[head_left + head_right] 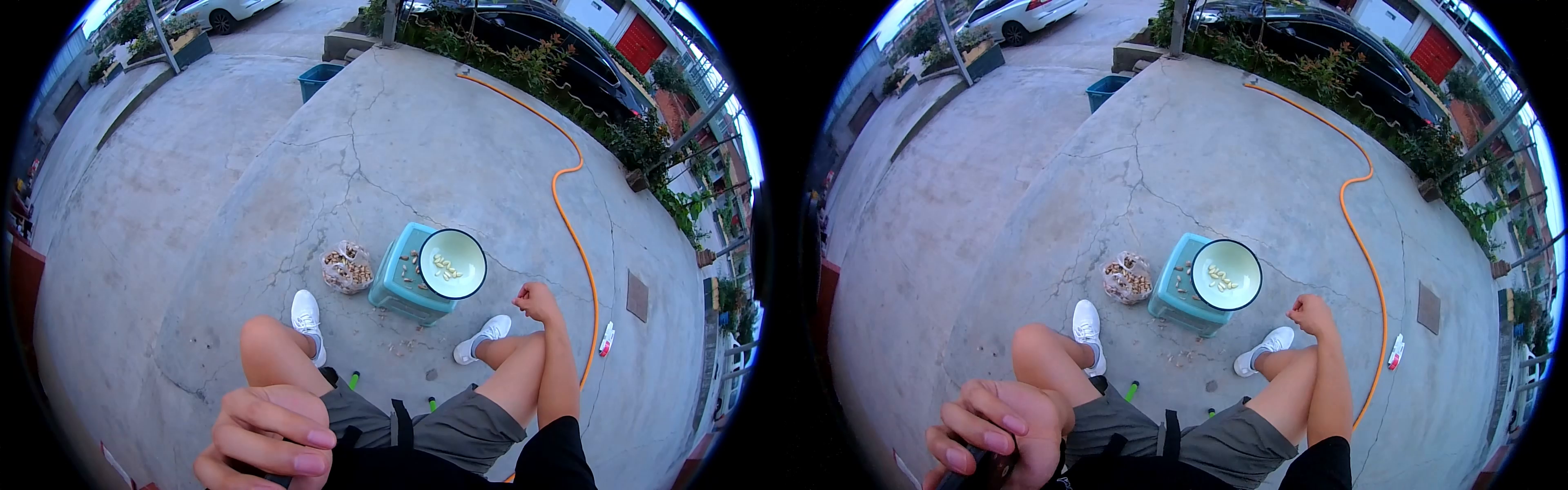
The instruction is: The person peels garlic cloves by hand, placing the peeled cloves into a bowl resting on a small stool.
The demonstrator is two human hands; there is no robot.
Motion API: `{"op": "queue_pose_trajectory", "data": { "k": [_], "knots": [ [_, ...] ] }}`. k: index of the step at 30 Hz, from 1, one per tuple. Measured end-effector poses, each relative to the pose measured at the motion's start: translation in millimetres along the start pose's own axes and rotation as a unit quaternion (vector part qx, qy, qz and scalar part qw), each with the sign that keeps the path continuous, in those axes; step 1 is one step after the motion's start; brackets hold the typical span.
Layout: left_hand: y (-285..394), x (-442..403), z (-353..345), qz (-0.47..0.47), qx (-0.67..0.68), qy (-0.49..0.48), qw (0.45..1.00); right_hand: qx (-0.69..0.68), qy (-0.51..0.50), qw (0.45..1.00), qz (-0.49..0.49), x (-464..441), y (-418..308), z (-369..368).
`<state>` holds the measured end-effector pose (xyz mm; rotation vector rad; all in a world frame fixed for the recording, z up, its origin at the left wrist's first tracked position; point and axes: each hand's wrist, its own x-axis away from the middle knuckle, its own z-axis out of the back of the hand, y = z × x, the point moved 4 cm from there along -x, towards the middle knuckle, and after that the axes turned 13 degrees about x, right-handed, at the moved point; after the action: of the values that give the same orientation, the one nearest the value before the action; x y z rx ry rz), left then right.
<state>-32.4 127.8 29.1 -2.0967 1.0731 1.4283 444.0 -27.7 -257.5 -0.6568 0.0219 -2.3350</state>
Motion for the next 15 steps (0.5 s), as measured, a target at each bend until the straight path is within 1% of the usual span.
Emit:
{"op": "queue_pose_trajectory", "data": {
  "k": [11, 13, 15],
  "knots": [
    [0.8, -0.1, -0.6, 0.006, -0.012, 0.009, 1.0, -0.023, -0.007, 1.0, 0.006, -2.6, 1.0, -2.2],
    [0.3, 1.0, 0.4, 0.004, 0.015, 0.021, 1.0, -0.043, 0.007, 0.999, 0.015, -3.8, 1.1, -3.8],
    [1.4, 2.3, -2.3, 0.004, 0.008, 0.034, 0.999, -0.036, 0.01, 0.999, 0.02, -4.0, 1.0, -4.5]
  ]
}}
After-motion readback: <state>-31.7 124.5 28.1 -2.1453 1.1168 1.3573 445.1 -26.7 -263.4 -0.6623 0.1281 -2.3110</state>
